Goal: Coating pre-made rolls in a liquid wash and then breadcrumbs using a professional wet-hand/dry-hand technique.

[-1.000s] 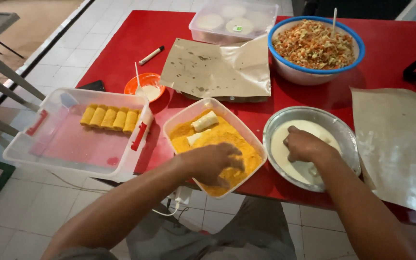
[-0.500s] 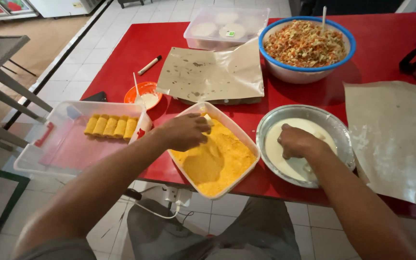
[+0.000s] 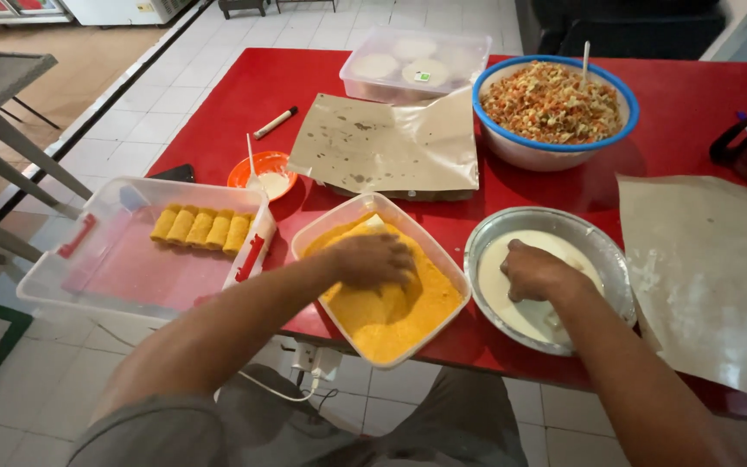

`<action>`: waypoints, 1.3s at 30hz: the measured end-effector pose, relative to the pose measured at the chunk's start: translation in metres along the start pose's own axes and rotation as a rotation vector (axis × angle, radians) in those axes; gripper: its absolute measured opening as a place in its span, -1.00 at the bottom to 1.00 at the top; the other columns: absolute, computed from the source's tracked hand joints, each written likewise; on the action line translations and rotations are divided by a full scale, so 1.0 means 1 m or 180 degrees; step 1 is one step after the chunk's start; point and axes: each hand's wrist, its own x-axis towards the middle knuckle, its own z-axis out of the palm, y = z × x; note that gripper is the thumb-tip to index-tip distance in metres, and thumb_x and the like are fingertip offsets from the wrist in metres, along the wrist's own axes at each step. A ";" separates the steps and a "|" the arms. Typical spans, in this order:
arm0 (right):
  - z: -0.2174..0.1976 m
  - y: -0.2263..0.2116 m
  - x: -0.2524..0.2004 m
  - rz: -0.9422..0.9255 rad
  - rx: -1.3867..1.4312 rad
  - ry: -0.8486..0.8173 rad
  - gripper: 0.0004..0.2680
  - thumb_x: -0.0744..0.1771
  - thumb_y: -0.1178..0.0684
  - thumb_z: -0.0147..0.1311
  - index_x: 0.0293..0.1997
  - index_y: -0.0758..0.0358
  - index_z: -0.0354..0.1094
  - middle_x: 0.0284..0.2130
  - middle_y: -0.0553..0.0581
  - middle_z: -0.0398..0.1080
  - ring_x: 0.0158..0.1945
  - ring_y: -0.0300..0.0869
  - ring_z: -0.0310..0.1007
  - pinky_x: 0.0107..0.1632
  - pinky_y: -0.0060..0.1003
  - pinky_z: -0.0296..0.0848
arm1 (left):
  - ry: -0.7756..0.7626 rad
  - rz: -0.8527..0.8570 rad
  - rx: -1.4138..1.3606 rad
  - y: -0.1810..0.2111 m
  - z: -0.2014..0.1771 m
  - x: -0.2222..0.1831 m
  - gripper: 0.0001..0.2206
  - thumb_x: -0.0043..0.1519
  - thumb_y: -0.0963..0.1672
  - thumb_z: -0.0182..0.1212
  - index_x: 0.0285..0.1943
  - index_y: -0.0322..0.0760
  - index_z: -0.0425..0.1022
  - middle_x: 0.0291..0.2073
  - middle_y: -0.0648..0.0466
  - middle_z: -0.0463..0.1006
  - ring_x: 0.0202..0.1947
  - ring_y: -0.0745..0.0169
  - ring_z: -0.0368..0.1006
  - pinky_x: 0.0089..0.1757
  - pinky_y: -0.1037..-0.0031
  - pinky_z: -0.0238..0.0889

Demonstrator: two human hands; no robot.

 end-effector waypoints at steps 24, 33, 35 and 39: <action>-0.001 0.001 0.001 0.0109 0.0124 -0.0066 -0.82 0.17 0.18 0.41 -0.23 0.41 0.64 0.23 0.45 0.29 -0.17 0.18 0.64 -0.13 -0.10 0.63 | -0.1127 -0.4907 -0.1596 0.057 -0.116 -0.015 0.14 0.13 0.36 0.06 0.63 -0.32 -0.45 0.22 -0.42 0.41 0.31 -0.40 0.34 0.27 -0.03 0.16; -0.004 -0.002 -0.005 0.0151 0.0212 -0.0004 -0.81 0.17 0.20 0.42 -0.21 0.42 0.64 0.21 0.45 0.31 -0.16 0.19 0.64 -0.12 -0.10 0.62 | -0.0577 -0.4974 -0.2249 0.056 -0.107 -0.015 0.32 -0.05 0.21 0.49 0.63 0.01 -0.65 0.28 -0.47 0.37 0.35 -0.48 0.28 0.32 -0.08 0.07; -0.010 -0.007 -0.011 0.0141 0.0178 0.0006 -0.80 0.18 0.18 0.41 -0.20 0.42 0.63 0.20 0.44 0.32 -0.15 0.19 0.64 -0.11 -0.08 0.62 | -0.0338 -0.4996 -0.2470 0.060 -0.113 -0.013 0.37 -0.11 0.22 0.53 0.63 0.03 -0.66 0.30 -0.49 0.35 0.37 -0.45 0.24 0.33 -0.04 0.05; 0.004 0.004 -0.001 0.0063 0.0113 0.0044 -0.80 0.17 0.16 0.42 -0.20 0.39 0.63 0.16 0.40 0.35 -0.15 0.15 0.63 -0.11 -0.11 0.61 | 0.0118 -0.5006 -0.3044 0.071 -0.134 -0.004 0.36 -0.14 0.26 0.49 0.64 0.06 -0.64 0.36 -0.49 0.27 0.43 -0.42 0.16 0.36 0.00 0.00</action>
